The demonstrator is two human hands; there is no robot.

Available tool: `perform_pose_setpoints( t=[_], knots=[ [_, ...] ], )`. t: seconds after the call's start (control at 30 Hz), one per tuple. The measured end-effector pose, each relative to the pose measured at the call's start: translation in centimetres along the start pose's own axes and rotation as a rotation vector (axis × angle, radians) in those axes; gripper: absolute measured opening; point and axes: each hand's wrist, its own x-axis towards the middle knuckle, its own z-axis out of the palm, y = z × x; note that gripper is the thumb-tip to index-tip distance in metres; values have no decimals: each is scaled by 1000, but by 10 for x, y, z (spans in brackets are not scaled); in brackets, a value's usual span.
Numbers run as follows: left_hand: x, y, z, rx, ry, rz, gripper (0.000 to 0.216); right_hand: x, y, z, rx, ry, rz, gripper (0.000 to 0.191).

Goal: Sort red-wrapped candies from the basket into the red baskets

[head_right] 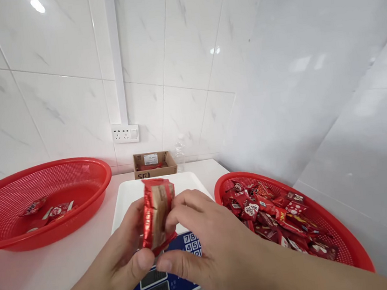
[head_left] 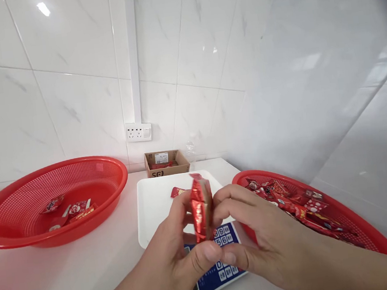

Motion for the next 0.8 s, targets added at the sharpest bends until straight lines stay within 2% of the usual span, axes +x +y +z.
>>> perform_pose_setpoints(
  t=[0.07, 0.13, 0.23, 0.3, 0.4, 0.47, 0.63, 0.73, 0.8],
  knots=[
    [2, 1, 0, -88, 21, -27, 51, -2, 1, 0, -27, 1, -53, 15],
    [4, 1, -1, -193, 48, -90, 43, -3, 5, 0, -37, 66, -65, 13],
    [3, 1, -2, -361, 53, -135, 45, 2, 13, -3, 29, 282, 87, 19],
    [1, 1, -3, -417, 25, -116, 47, 7, 15, -6, 166, 324, 196, 28],
    [-1, 2, -4, -432, -39, -98, 46, 13, 13, -10, 447, 166, 259, 30],
    [0, 2, -3, -427, -58, -102, 44, 13, 9, -11, 556, 112, 287, 28],
    [3, 2, -5, -400, 33, -84, 37, 8, 4, -9, 563, 165, 328, 28],
    [3, 3, -9, -383, 101, -72, 31, 6, 6, -8, 596, 99, 354, 22],
    [3, 4, -12, -359, 98, -90, 29, 5, 9, -8, 641, 22, 364, 19]
  ],
)
